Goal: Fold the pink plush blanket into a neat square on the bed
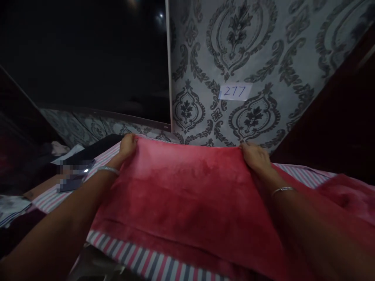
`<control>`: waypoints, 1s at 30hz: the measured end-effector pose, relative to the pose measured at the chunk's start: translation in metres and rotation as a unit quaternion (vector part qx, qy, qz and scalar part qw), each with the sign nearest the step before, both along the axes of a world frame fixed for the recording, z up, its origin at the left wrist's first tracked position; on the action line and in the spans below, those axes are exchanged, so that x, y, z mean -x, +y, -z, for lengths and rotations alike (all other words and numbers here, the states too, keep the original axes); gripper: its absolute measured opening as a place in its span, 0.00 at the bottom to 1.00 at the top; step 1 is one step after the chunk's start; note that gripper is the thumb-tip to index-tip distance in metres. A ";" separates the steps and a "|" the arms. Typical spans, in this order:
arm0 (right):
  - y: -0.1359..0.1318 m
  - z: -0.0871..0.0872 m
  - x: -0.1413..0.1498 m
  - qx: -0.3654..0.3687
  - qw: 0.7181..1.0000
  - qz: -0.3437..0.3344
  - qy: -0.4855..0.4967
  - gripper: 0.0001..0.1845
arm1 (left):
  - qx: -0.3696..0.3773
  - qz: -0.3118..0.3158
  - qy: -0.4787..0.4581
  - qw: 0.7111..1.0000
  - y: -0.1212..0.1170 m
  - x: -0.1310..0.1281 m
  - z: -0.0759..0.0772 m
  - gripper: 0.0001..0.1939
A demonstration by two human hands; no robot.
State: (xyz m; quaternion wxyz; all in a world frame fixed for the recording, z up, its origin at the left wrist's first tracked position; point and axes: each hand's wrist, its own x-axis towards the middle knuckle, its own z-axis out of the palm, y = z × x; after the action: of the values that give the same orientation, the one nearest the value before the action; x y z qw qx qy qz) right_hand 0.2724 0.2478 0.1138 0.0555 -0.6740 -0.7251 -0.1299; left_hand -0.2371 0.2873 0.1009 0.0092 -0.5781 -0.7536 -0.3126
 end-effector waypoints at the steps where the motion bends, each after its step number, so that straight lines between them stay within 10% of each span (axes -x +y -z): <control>1: 0.005 0.005 0.000 0.003 1.000 0.003 0.007 0.19 | 0.004 0.002 -0.011 1.000 0.004 -0.001 0.004 0.11; 9: -0.011 0.059 0.015 0.006 0.993 -0.096 0.069 0.20 | 0.130 0.040 -0.151 0.979 -0.018 0.021 0.041 0.25; 14: -0.108 0.111 0.024 0.005 0.937 -0.302 0.176 0.18 | 0.185 0.091 -0.250 0.946 -0.096 0.055 0.049 0.28; 18: -0.184 0.151 0.014 0.044 0.935 -0.315 0.154 0.21 | 0.181 0.102 -0.302 0.931 -0.167 0.070 0.060 0.31; 23: -0.201 0.158 0.004 0.042 0.949 -0.290 0.115 0.24 | 0.138 0.101 -0.338 0.925 -0.220 0.068 0.073 0.28; 30: -0.201 0.155 0.011 -0.026 0.956 -0.282 0.082 0.23 | 0.118 0.079 -0.362 0.921 -0.225 0.053 0.074 0.20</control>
State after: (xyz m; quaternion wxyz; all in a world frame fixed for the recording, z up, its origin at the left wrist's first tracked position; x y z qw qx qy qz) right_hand 0.2617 0.0468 -0.0409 0.1665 -0.4491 -0.8749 -0.0722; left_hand -0.2898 0.0624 0.0270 -0.3576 -0.4796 -0.6889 -0.4093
